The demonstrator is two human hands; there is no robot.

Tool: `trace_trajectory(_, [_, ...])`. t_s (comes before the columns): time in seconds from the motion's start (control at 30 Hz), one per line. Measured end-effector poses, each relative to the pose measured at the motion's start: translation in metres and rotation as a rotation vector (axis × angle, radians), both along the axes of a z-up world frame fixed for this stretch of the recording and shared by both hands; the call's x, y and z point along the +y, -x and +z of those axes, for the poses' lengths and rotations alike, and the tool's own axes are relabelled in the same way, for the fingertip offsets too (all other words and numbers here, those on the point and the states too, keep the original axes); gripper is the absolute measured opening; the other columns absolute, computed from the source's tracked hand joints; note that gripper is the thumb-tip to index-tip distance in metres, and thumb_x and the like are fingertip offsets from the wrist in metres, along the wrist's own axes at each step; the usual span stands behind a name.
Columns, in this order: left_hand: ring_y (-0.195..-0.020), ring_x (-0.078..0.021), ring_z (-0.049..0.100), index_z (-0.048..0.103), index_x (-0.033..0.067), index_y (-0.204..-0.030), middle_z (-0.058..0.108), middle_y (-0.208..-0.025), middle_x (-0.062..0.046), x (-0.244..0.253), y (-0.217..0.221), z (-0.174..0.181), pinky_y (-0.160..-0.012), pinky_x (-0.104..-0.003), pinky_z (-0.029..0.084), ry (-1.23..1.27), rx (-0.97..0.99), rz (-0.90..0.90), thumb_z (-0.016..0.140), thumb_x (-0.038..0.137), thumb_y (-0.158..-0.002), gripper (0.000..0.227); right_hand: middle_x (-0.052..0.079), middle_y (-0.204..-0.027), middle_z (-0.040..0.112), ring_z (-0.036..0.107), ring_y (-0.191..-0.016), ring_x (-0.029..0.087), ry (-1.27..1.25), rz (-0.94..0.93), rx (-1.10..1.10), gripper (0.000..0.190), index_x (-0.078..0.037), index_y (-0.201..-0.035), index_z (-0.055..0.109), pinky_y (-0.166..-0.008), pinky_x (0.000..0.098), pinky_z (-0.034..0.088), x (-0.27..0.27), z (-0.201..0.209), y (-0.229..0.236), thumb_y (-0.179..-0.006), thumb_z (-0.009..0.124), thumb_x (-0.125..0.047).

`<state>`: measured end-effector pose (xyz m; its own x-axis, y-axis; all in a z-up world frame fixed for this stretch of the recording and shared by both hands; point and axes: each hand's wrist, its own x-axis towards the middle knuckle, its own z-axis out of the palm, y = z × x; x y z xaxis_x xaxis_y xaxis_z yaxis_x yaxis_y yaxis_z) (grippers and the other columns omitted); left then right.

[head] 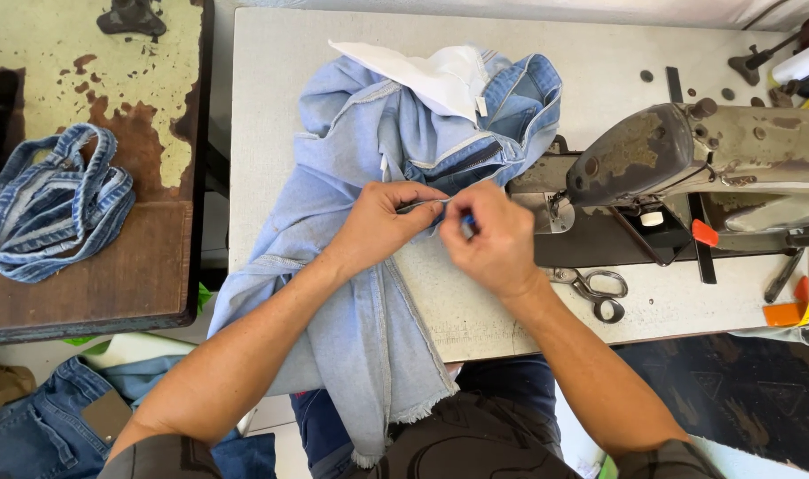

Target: Using scissors to rip or cut open the seams of denim jeans at a sewing workstation.

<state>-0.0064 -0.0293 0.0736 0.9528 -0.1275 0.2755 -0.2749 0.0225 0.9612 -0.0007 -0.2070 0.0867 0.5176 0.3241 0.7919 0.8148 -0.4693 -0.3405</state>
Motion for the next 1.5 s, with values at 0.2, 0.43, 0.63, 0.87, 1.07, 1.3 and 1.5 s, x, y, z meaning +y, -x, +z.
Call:
trace_trajectory(0.2, [-0.090,-0.0130,0.068,0.080,0.0056,-0.106,0.080,-0.091,-0.012,-0.001,0.002,0.001,-0.081,-0.033,0.059,-0.011,0.012,-0.015,0.071,0.009,-0.092,0.017,0.006,-0.068,0.062,0.065,-0.059,0.026,0.026,-0.013,0.012,0.015,-0.010,-0.078,0.066,-0.054,0.0318,0.053,-0.010,-0.003,-0.010,-0.081,0.072,0.003])
trace_trajectory(0.43, [-0.091,-0.0100,0.065,0.081,0.0072,-0.107,0.080,-0.091,-0.009,0.002,-0.001,0.003,-0.084,-0.033,0.058,-0.006,0.108,-0.007,0.071,0.011,-0.092,0.018,0.012,-0.080,0.070,0.062,-0.064,0.020,-0.204,-0.058,0.398,0.002,-0.006,-0.100,0.071,-0.060,0.0346,0.051,-0.010,0.011,0.002,-0.098,0.071,-0.007])
trace_trajectory(0.63, [-0.088,-0.0090,0.066,0.081,0.0083,-0.107,0.080,-0.090,-0.008,0.003,0.000,0.005,-0.083,-0.032,0.059,-0.016,0.154,0.010,0.071,0.013,-0.092,0.019,0.010,-0.078,0.063,0.057,-0.056,0.012,-0.418,0.086,0.661,0.012,0.002,-0.109,0.062,-0.053,0.0279,0.049,-0.003,-0.014,0.033,-0.105,0.051,-0.002])
trace_trajectory(0.87, [-0.090,-0.0089,0.064,0.081,0.0066,-0.107,0.080,-0.091,-0.009,0.002,0.004,0.016,-0.083,-0.032,0.058,-0.008,0.134,0.016,0.073,0.010,-0.091,0.018,0.014,-0.075,0.069,0.058,-0.051,0.013,-0.361,0.011,0.655,0.011,0.003,-0.105,0.070,-0.049,0.0277,0.052,0.004,-0.008,0.034,-0.100,0.060,0.001])
trace_trajectory(1.07, [-0.090,-0.0098,0.065,0.081,0.0060,-0.106,0.080,-0.091,-0.011,0.000,0.003,0.009,-0.082,-0.032,0.059,0.005,0.133,0.018,0.072,0.009,-0.091,0.018,0.014,-0.074,0.070,0.059,-0.049,0.013,-0.382,0.015,0.701,0.012,0.002,-0.103,0.072,-0.047,0.0266,0.053,0.005,-0.004,0.034,-0.099,0.061,0.002])
trace_trajectory(1.3, [-0.089,-0.0091,0.062,0.081,0.0048,-0.104,0.078,-0.088,-0.009,0.000,-0.001,0.002,-0.081,-0.032,0.058,0.029,0.078,0.006,0.073,0.006,-0.091,0.016,0.013,-0.074,0.069,0.057,-0.049,0.010,-0.432,0.054,0.739,0.014,0.004,-0.103,0.072,-0.046,0.0244,0.051,0.003,-0.010,0.030,-0.098,0.059,0.004])
trace_trajectory(1.5, [-0.088,-0.0104,0.063,0.081,0.0052,-0.103,0.076,-0.086,-0.009,-0.002,0.001,0.002,-0.081,-0.032,0.057,0.028,0.020,0.002,0.074,0.004,-0.091,0.014,0.013,-0.073,0.069,0.057,-0.048,0.009,-0.451,0.080,0.736,0.013,0.005,-0.103,0.072,-0.045,0.0235,0.051,0.002,-0.011,0.028,-0.098,0.060,0.004])
